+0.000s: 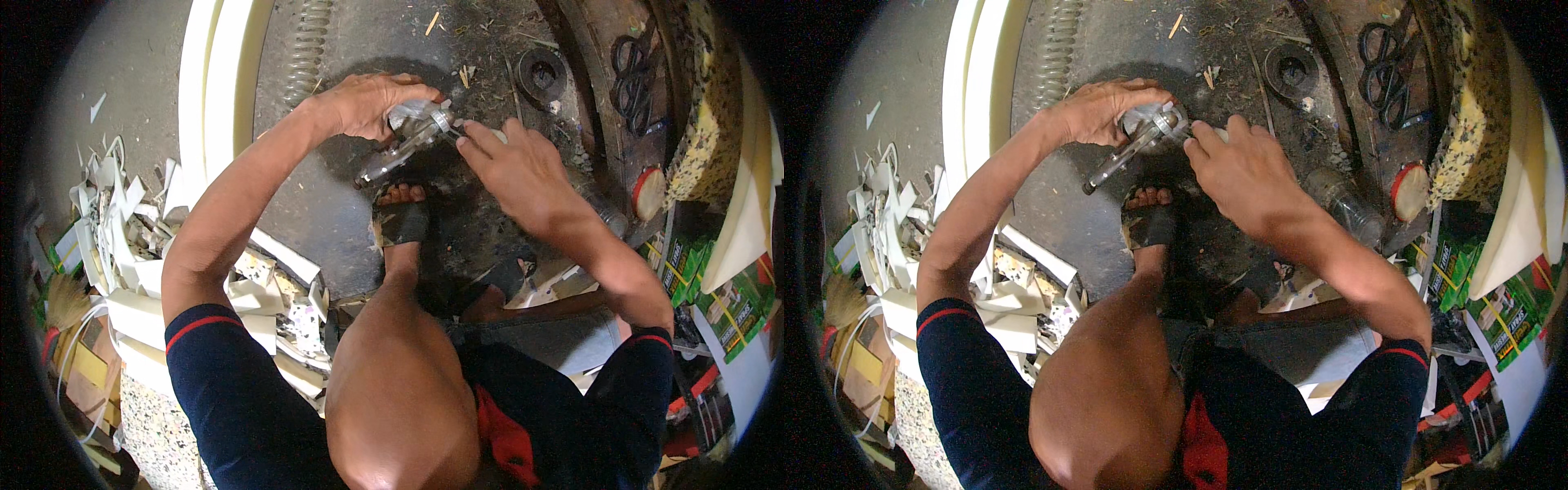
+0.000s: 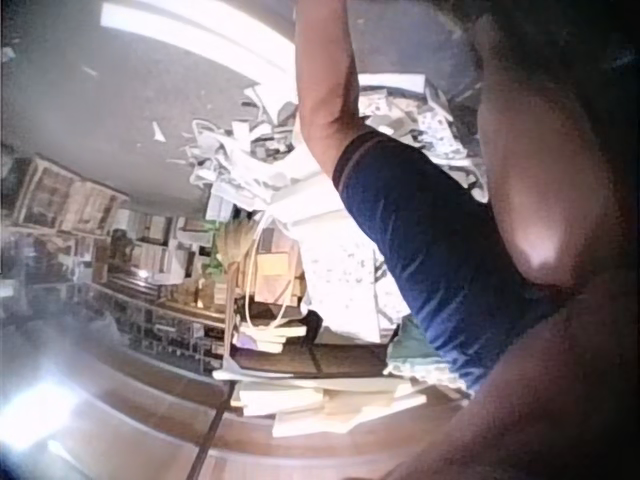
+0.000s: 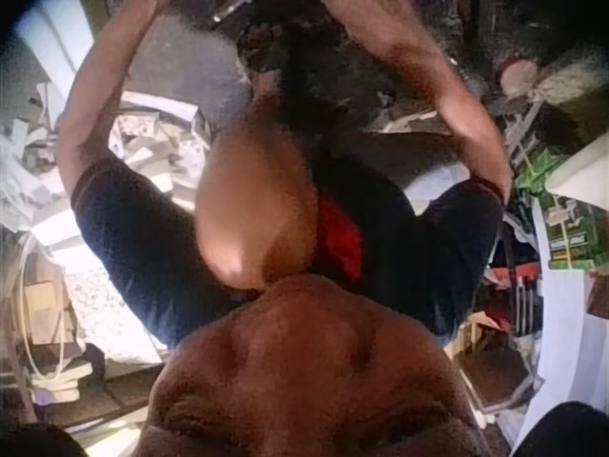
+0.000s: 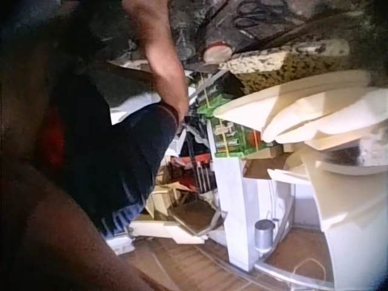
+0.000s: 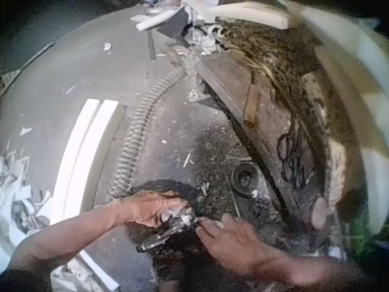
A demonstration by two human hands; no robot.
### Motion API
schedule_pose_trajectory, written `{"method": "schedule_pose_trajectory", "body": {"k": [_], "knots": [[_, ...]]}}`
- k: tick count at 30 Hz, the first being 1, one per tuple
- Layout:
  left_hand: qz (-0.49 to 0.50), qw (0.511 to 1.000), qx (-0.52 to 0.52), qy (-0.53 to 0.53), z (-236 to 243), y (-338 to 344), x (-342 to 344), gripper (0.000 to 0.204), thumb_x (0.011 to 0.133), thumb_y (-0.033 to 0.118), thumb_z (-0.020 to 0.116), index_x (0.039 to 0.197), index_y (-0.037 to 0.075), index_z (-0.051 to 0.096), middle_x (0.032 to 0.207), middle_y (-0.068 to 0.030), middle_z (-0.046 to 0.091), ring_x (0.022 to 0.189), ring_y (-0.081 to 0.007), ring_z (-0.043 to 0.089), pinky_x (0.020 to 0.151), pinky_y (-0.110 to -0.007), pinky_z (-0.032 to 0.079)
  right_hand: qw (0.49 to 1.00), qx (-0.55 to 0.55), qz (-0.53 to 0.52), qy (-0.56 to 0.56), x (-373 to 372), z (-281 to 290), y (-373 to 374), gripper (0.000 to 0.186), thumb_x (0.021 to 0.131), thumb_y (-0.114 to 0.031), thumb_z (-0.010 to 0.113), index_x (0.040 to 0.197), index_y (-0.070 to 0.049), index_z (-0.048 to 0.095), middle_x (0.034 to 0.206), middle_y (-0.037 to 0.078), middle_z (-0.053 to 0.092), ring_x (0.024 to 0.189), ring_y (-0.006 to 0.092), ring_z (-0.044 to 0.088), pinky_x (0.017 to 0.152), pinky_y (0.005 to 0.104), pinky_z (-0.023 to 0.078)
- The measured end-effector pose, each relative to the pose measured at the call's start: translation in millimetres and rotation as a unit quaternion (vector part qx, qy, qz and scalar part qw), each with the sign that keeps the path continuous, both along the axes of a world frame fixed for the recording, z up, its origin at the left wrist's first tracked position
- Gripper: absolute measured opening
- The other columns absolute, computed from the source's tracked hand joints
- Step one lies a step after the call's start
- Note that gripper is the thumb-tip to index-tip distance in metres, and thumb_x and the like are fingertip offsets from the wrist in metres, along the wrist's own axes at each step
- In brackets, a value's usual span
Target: The person sits on the floor and uses a wrench to tighten a bolt on a small mechanical part. They briefly handle a roll of tape and then continue tightening the bolt with the wrench before placing the part down.
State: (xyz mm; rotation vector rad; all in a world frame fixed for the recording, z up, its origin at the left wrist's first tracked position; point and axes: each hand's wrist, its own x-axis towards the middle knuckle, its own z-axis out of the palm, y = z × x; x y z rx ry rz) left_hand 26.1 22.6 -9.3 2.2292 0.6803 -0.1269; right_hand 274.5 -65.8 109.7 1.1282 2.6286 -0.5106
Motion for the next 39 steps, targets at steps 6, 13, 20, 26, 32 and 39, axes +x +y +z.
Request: {"method": "schedule_pose_trajectory", "body": {"k": [6, 13, 20, 26, 32, 39], "knots": [[0.02, 0.998, -0.055, 0.028, 2.0, 1.2, 0.2, 0.099, 0.062, 0.003, 0.086, 0.145, 0.031, 0.04, 0.145, -0.0075, 0.05, 0.126, -0.0347, 0.056, 0.103, -0.043, 0.051, 0.99, 0.048, 0.047, -0.123, -5.9, -1.9, -5.9, 0.036, 0.092, -0.015, 0.058, 0.126, -0.004, 0.065, 0.137, 0.011, 0.059, 0.102, 0.027, 0.059, 0.08, 0.0374, 0.05], [0.026, 1.0, -0.008, -0.008, -5.2, -2.9, -3.6, 0.098, 0.062, 0.003, 0.086, 0.146, 0.031, 0.043, 0.146, -0.005, 0.051, 0.111, -0.0309, 0.065, 0.094, -0.04, 0.054, 0.994, 0.043, 0.014, -0.104, 3.5, -21.6, -21.3, 0.049, 0.086, -0.014, 0.062, 0.134, -0.006, 0.06, 0.144, 0.011, 0.054, 0.1, 0.0279, 0.059, 0.078, 0.0378, 0.052], [0.019, 0.997, -0.068, 0.039, -2.5, 0.3, -3.6, 0.095, 0.067, 0.01, 0.086, 0.147, 0.034, 0.04, 0.15, -0.0075, 0.049, 0.107, -0.0306, 0.068, 0.095, -0.042, 0.055, 0.996, -0.008, -0.075, -0.044, -2.8, -32.8, -54.5, 0.052, 0.087, -0.013, 0.06, 0.138, -0.005, 0.055, 0.149, 0.012, 0.048, 0.098, 0.0295, 0.06, 0.073, 0.04, 0.055], [0.021, 0.999, -0.035, 0.002, -15.7, -0.3, -3.2, 0.097, 0.064, 0.0, 0.084, 0.146, 0.029, 0.043, 0.146, -0.0022, 0.053, 0.112, -0.0306, 0.067, 0.096, -0.038, 0.056, 0.987, 0.044, -0.153, -0.019, -15.6, -66.6, -78.7, 0.054, 0.087, -0.014, 0.06, 0.141, -0.009, 0.054, 0.149, 0.009, 0.048, 0.095, 0.0283, 0.058, 0.073, 0.0404, 0.055], [0.046, 0.987, -0.153, -0.035, -34.8, 1.8, -9.1, 0.08, 0.078, 0.011, 0.079, 0.148, 0.028, 0.044, 0.143, -0.0046, 0.054, 0.107, -0.0197, 0.068, 0.082, -0.035, 0.063, 0.978, 0.044, -0.204, 0.019, -22.4, -111.5, -101.5, 0.068, 0.089, -0.007, 0.054, 0.154, -0.015, 0.038, 0.16, 0.008, 0.034, 0.102, 0.0301, 0.055, 0.081, 0.0432, 0.054], [0.119, 0.942, -0.307, -0.069, -41.6, -0.4, -11.3, 0.048, 0.099, 0.02, 0.061, 0.146, 0.017, 0.049, 0.136, -0.0092, 0.057, 0.102, -0.0143, 0.067, 0.074, -0.034, 0.065, 0.943, 0.139, -0.25, 0.173, -19.2, -132.5, -123.0, 0.064, 0.088, -0.003, 0.054, 0.15, -0.014, 0.043, 0.156, 0.008, 0.039, 0.102, 0.0307, 0.055, 0.088, 0.0413, 0.053]]}}
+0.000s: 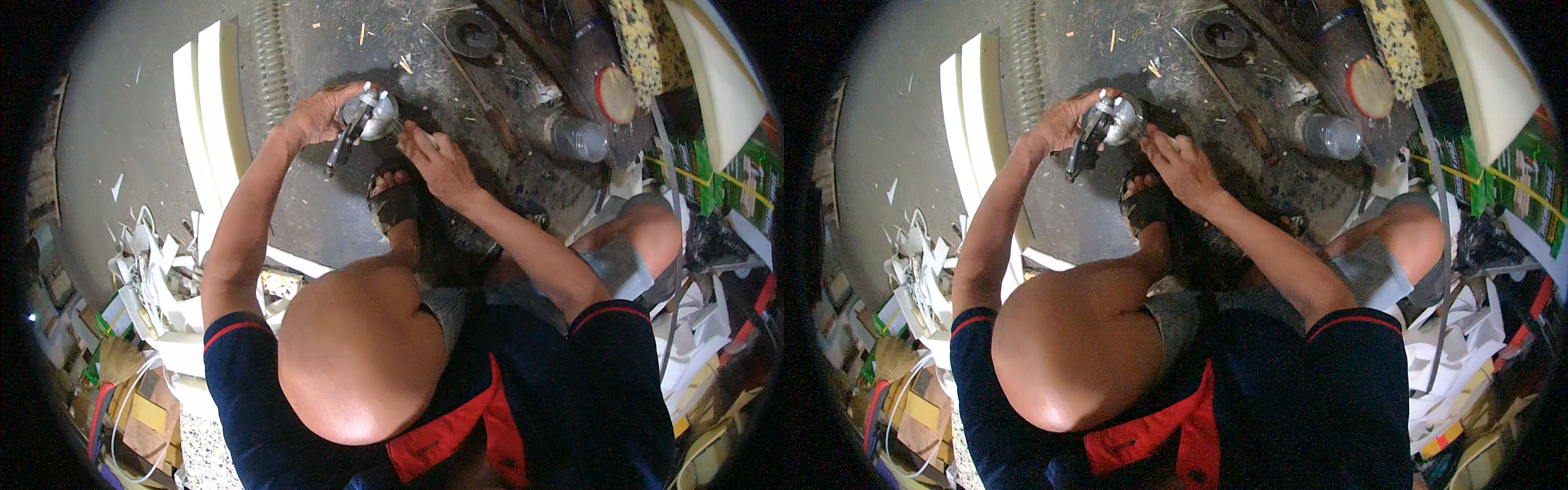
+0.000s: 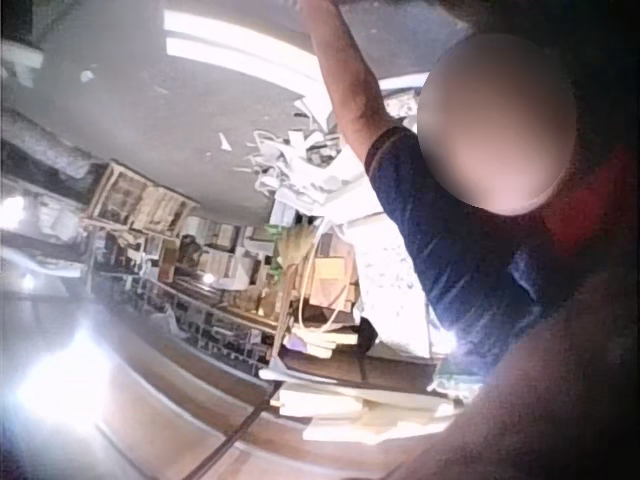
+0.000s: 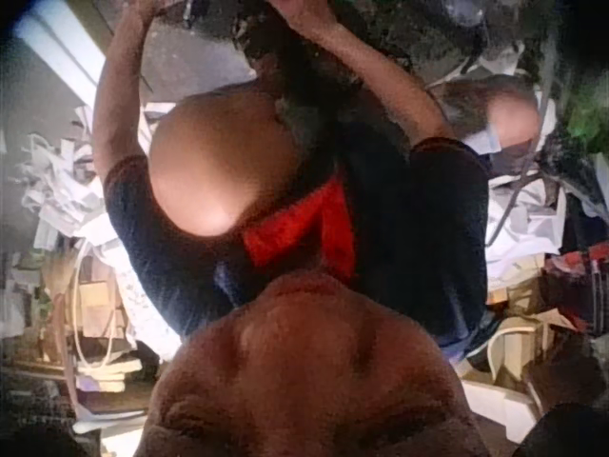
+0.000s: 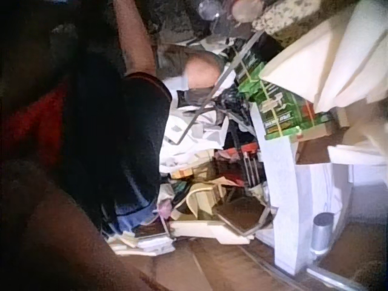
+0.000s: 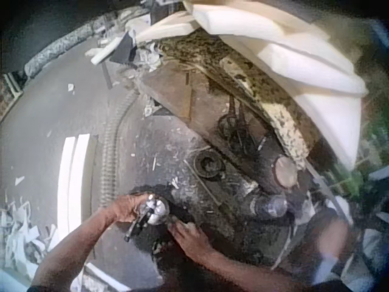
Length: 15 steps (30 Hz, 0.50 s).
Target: The person sits on the floor and uses a wrench to tighten a bolt on a small mechanical part. They briefly handle a roll of tape and then continue tightening the bolt with the wrench before placing the part down.
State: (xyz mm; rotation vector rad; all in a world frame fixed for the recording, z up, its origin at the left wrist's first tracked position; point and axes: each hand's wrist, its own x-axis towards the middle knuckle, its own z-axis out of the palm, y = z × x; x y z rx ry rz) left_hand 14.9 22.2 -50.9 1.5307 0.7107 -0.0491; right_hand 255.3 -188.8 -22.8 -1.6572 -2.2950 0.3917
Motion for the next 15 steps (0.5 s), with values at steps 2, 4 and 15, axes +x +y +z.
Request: {"method": "schedule_pose_trajectory", "body": {"k": [2, 4, 15], "knots": [[0.067, 0.984, -0.164, -0.003, 0.8, -1.9, 1.7, 0.063, 0.09, 0.02, 0.071, 0.148, 0.024, 0.046, 0.122, -0.0084, 0.062, 0.093, -0.0173, 0.066, 0.074, -0.036, 0.062, 0.998, 0.044, -0.013, 0.049, 9.5, 4.2, -11.1, 0.059, 0.087, -0.002, 0.056, 0.145, -0.012, 0.05, 0.152, 0.009, 0.045, 0.101, 0.0311, 0.055, 0.089, 0.041, 0.053], [0.109, 0.966, -0.236, 0.013, 4.6, -2.9, 2.9, 0.084, 0.078, 0.024, 0.084, 0.149, 0.033, 0.041, 0.101, -0.007, 0.067, 0.08, -0.0224, 0.066, 0.074, -0.039, 0.057, 0.996, 0.047, -0.014, 0.072, 15.3, 9.3, -16.4, 0.054, 0.087, -0.001, 0.057, 0.14, -0.011, 0.055, 0.148, 0.009, 0.049, 0.099, 0.0321, 0.056, 0.088, 0.0406, 0.054], [-0.102, 0.943, 0.305, 0.086, 37.8, -11.2, 8.7, 0.098, 0.067, 0.032, 0.092, 0.149, 0.039, 0.039, 0.113, -0.0104, 0.071, 0.102, -0.0339, 0.067, 0.085, -0.044, 0.052, 0.999, -0.035, -0.035, 0.023, 20.3, 22.6, -23.6, 0.054, 0.086, 0.003, 0.055, 0.138, -0.011, 0.057, 0.148, 0.01, 0.05, 0.096, 0.0339, 0.057, 0.086, 0.0433, 0.053]]}}
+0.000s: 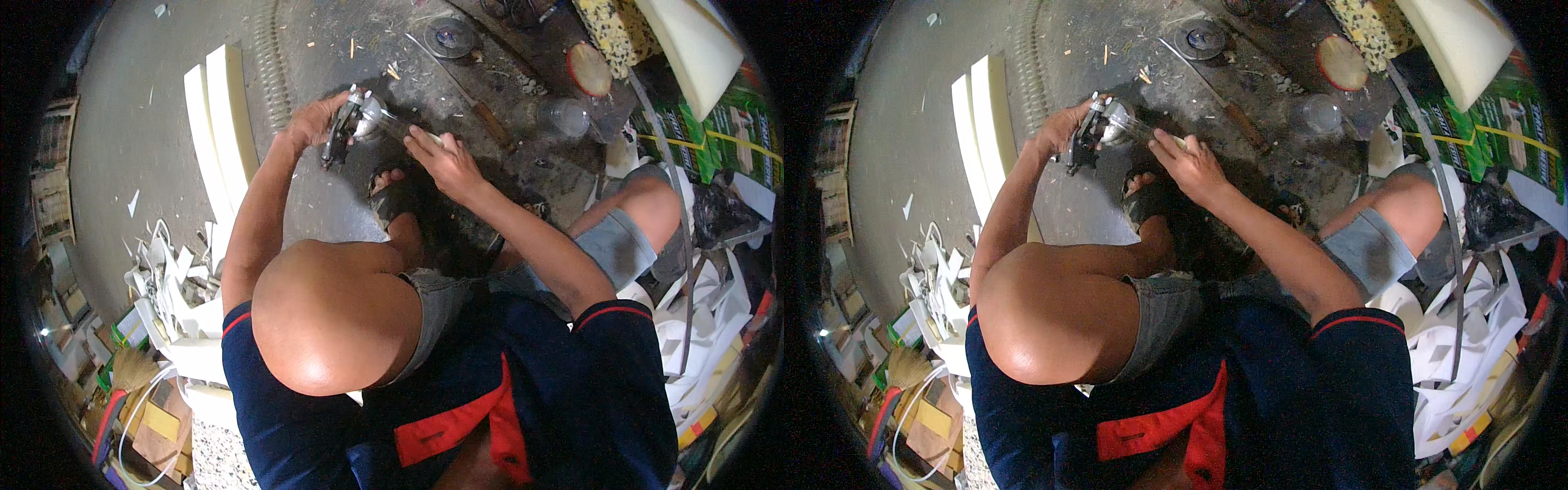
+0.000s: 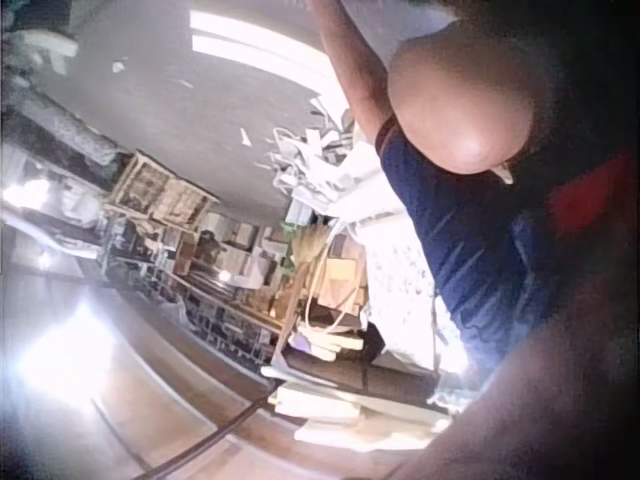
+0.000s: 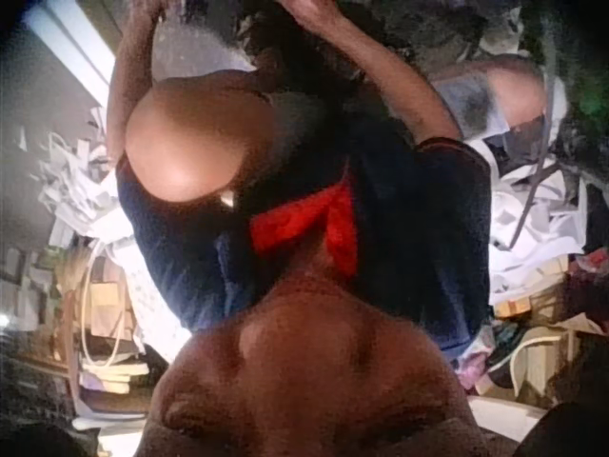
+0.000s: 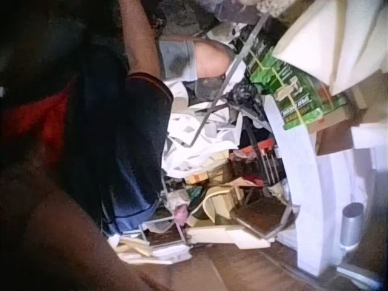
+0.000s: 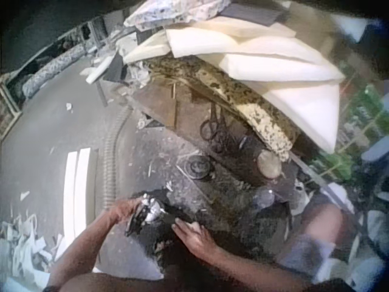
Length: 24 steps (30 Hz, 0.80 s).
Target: The person sits on the floor and uses a wrench to tighten a bolt on a small mechanical part. They briefly handle a roll of tape and then continue tightening the bolt with the wrench before placing the part down.
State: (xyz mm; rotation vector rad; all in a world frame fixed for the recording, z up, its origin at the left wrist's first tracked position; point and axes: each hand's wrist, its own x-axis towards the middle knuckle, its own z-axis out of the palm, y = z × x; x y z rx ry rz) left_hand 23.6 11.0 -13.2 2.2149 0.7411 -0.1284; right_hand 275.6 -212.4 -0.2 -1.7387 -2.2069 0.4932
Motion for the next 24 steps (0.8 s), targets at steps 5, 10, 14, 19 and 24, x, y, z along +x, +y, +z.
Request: {"method": "schedule_pose_trajectory", "body": {"k": [5, 10, 14, 19, 24], "knots": [[0.028, 0.994, -0.1, 0.017, 1.0, 0.8, 0.8, 0.101, 0.066, 0.032, 0.093, 0.15, 0.04, 0.037, 0.114, -0.0112, 0.071, 0.104, -0.0367, 0.067, 0.084, -0.045, 0.053, 0.995, 0.063, 0.02, 0.068, 8.2, 2.8, -12.4, 0.053, 0.084, 0.004, 0.056, 0.135, -0.01, 0.059, 0.146, 0.012, 0.051, 0.099, 0.0334, 0.056, 0.089, 0.042, 0.051], [0.009, 0.996, 0.031, 0.077, -1.6, 2.0, -0.7, 0.103, 0.068, 0.02, 0.089, 0.15, 0.046, 0.033, 0.105, -0.0131, 0.071, 0.095, -0.0376, 0.069, 0.08, -0.046, 0.054, 0.998, -0.041, 0.029, -0.049, -0.2, -6.7, -0.8, 0.051, 0.088, -0.002, 0.055, 0.138, -0.01, 0.058, 0.146, 0.01, 0.051, 0.105, 0.0329, 0.057, 0.089, 0.0426, 0.051], [0.002, 0.991, 0.053, 0.126, -10.5, 4.3, -3.8, 0.106, 0.069, 0.005, 0.081, 0.151, 0.049, 0.03, 0.1, -0.0124, 0.071, 0.093, -0.0362, 0.069, 0.077, -0.046, 0.054, 0.972, -0.187, 0.044, -0.134, -22.8, -25.7, 28.4, 0.062, 0.088, -0.003, 0.056, 0.148, -0.019, 0.049, 0.158, 0.007, 0.038, 0.111, 0.0339, 0.057, 0.092, 0.0437, 0.051], [0.003, 0.993, 0.028, 0.112, -15.9, 5.4, -6.5, 0.106, 0.069, 0.001, 0.078, 0.151, 0.048, 0.03, 0.099, -0.0112, 0.07, 0.091, -0.035, 0.069, 0.076, -0.045, 0.054, 0.938, -0.292, 0.026, -0.183, -49.2, -43.6, 66.5, 0.053, 0.1, -0.02, 0.043, 0.152, -0.024, 0.041, 0.163, 0.003, 0.03, 0.121, 0.0341, 0.053, 0.094, 0.0454, 0.05], [-0.002, 0.996, 0.009, 0.094, -5.9, 4.4, -3.7, 0.105, 0.069, 0.003, 0.081, 0.152, 0.045, 0.031, 0.1, -0.0103, 0.07, 0.09, -0.0349, 0.068, 0.077, -0.045, 0.054, 0.904, -0.349, 0.029, -0.245, -66.9, -37.0, 72.6, 0.054, 0.1, -0.019, 0.041, 0.153, -0.025, 0.039, 0.165, 0.002, 0.027, 0.129, 0.0357, 0.049, 0.093, 0.0465, 0.051]]}}
